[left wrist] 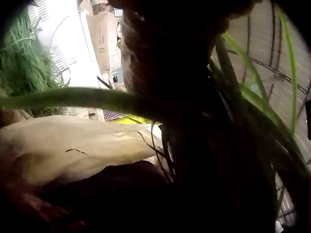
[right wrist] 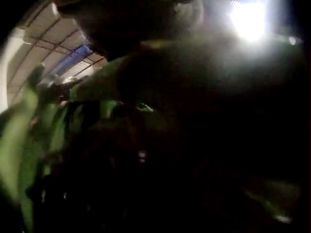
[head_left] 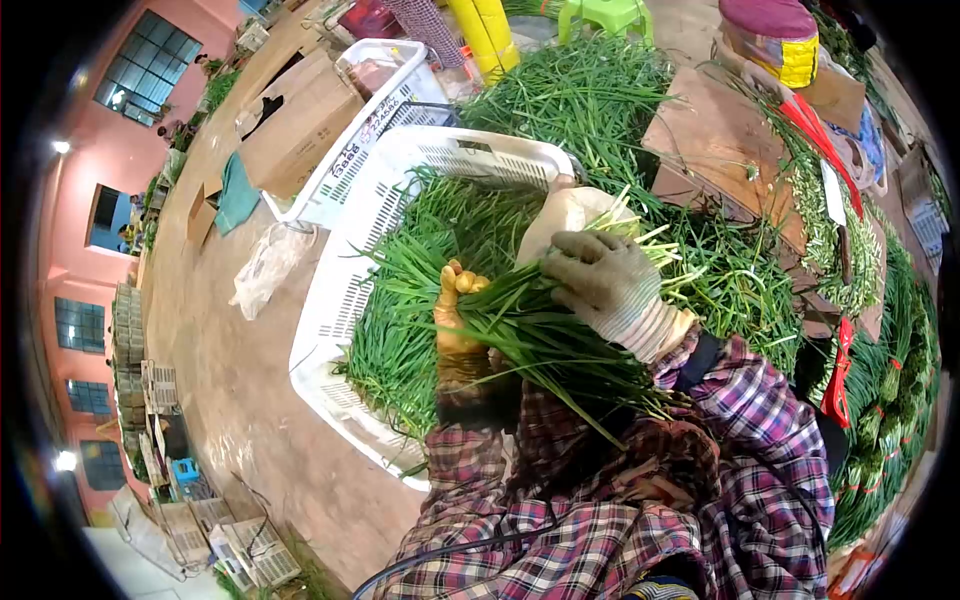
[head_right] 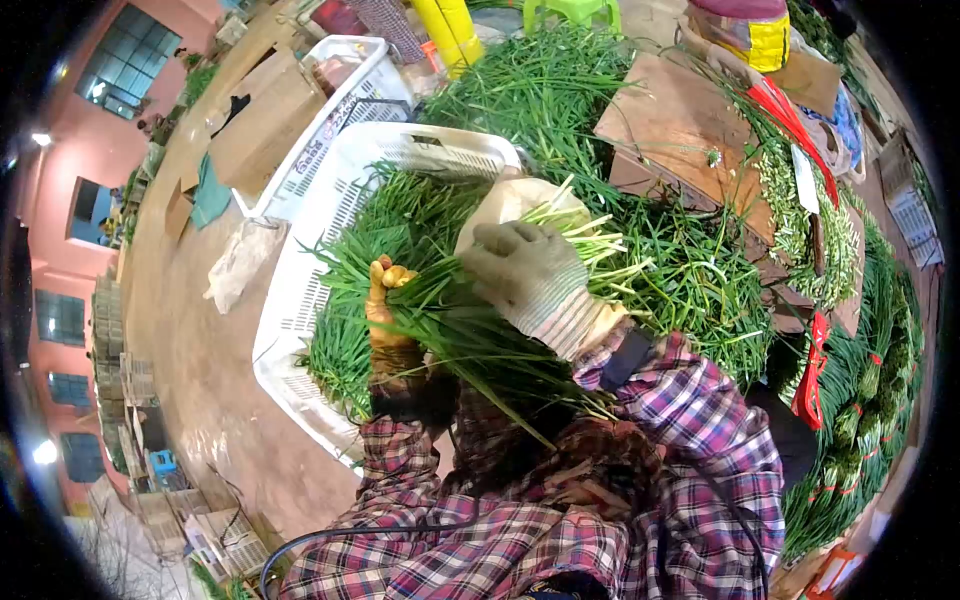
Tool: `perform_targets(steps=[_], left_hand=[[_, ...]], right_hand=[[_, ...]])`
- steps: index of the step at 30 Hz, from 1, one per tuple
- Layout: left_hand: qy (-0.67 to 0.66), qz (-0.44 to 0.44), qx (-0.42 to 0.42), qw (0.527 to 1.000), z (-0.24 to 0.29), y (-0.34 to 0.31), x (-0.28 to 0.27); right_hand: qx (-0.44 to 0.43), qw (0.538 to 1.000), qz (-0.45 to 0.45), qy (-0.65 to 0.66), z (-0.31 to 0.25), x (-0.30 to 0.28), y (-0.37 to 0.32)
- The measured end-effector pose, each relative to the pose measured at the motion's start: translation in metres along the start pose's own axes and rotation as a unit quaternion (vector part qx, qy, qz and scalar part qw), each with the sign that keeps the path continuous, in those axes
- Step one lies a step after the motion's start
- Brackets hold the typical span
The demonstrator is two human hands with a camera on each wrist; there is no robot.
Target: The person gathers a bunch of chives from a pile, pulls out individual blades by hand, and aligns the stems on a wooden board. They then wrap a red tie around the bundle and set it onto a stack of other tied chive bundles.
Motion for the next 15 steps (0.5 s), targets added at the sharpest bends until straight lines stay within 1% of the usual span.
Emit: perform_targets(steps=[1, 2, 3, 4, 5, 6, 7, 8, 9, 10, 11, 12, 13, 14, 15], left_hand=[[0.012, -0.008, -0.002, 1.0, 0.001, 0.0, 0.002], [0.016, 0.008, 0.001, 1.0, 0.001, -0.001, 0.002], [0.014, 0.009, 0.0, 1.0, 0.0, -0.002, 0.003], [0.0, 0.021, 0.0, 1.0, -0.001, -0.003, 0.002], [-0.015, 0.034, 0.001, 0.999, -0.001, -0.004, 0.0], [-0.017, 0.023, 0.004, 1.0, 0.0, -0.002, -0.004], [-0.019, 0.025, 0.005, 1.0, 0.0, -0.002, -0.007], [-0.029, 0.006, -0.002, 1.0, -0.001, -0.002, -0.007], [-0.039, -0.013, -0.008, 0.999, -0.002, -0.001, -0.008], [-0.055, -0.05, -0.026, 0.997, -0.002, 0.002, -0.013], [-0.059, -0.05, -0.026, 0.997, -0.002, 0.002, -0.012], [-0.054, -0.041, -0.02, 0.997, -0.002, 0.002, -0.011], [-0.05, -0.032, -0.014, 0.998, -0.003, 0.001, -0.011], [-0.041, -0.04, -0.006, 0.998, -0.002, 0.002, -0.011], [-0.044, -0.04, -0.006, 0.998, -0.003, 0.003, -0.015]], right_hand=[[-0.04, 0.999, -0.012, -0.023, -0.002, 0.007, -0.001], [-0.079, 0.995, -0.024, -0.046, -0.004, 0.013, -0.004], [-0.079, 0.996, -0.026, -0.046, -0.001, 0.016, -0.006], [-0.001, 0.994, 0.023, 0.108, 0.016, 0.012, -0.008], [0.076, 0.96, 0.07, 0.259, 0.035, 0.015, -0.014], [0.132, 0.851, 0.096, 0.5, 0.058, 0.008, -0.017], [0.178, 0.672, 0.178, 0.697, 0.079, 0.001, -0.025], [0.199, 0.568, 0.234, 0.764, 0.094, -0.015, -0.038], [0.123, 0.503, 0.268, 0.812, 0.131, -0.023, -0.055], [0.127, 0.482, 0.336, 0.799, 0.152, -0.045, -0.075], [0.092, 0.479, 0.333, 0.807, 0.194, -0.055, -0.098], [0.065, 0.46, 0.345, 0.816, 0.228, -0.066, -0.125], [0.068, 0.407, 0.331, 0.849, 0.227, -0.08, -0.138], [0.087, 0.501, 0.33, 0.795, 0.215, -0.099, -0.144], [0.101, 0.536, 0.331, 0.77, 0.265, -0.109, -0.177]])
Point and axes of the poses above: each hand's wrist, its own y-axis towards the middle knuckle, its own x-axis out of the palm, z = x × y, the point moved 7 cm from there along y, towards the middle knuckle, and after that the axes turned 12 degrees about -z, right-handed, at the moved point
